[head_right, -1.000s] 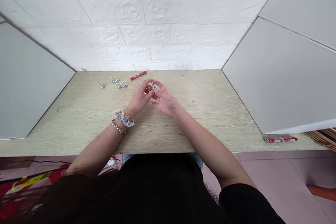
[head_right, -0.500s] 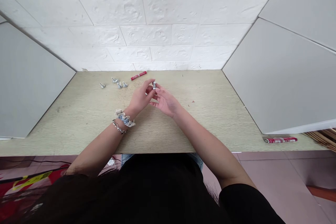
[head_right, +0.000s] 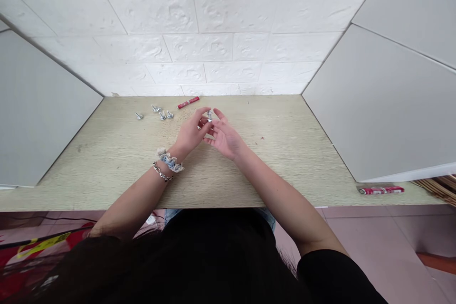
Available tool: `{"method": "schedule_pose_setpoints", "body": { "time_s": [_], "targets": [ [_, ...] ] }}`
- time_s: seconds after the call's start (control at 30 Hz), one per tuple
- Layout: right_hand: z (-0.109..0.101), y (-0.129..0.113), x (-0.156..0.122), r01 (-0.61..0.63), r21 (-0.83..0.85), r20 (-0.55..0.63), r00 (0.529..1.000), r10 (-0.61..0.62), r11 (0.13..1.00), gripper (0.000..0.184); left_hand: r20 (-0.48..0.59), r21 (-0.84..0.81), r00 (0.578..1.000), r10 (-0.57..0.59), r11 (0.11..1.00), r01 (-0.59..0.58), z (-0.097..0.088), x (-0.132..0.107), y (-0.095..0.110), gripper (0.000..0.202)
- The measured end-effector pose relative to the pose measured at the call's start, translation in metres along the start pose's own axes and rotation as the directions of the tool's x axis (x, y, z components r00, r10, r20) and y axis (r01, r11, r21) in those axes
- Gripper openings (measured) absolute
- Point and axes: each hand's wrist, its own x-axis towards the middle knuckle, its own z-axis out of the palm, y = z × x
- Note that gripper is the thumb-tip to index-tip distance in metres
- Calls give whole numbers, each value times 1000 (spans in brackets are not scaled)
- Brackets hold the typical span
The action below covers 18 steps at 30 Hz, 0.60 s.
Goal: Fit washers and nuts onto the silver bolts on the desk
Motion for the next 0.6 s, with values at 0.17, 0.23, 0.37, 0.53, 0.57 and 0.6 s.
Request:
{"method": "schedule_pose_setpoints", "body": {
  "time_s": [0.17,0.23,0.37,0.53,0.57,0.6],
  "targets": [
    [-2,-1,2,-35,-26,13,999,35,999,30,2,8,1000,-8,1000,8,-1,0,-1,40],
    [-2,-1,2,-31,-35,25,999,32,999,29,4,6,1000,-13,1000,13,0,0,-2,40],
    [-1,-2,0,-22,-16,15,1000,22,1000,36,-7,-18,1000,-16,1000,16,1,1,-3,37],
    [1,-2,-2,-14,2,-7,1000,14,1000,35,-14,-14,1000,-24,1000,24,1,1,-3,37],
    [2,-2,-2,-17,9,-17,1000,17,1000,34,-11,-10,1000,-26,1000,26,1,1,-3,37],
    [2,-2,-1,-20,16,-28,999,20,1000,35,-9,-7,1000,-26,1000,26,0,1,-2,37]
  ]
}}
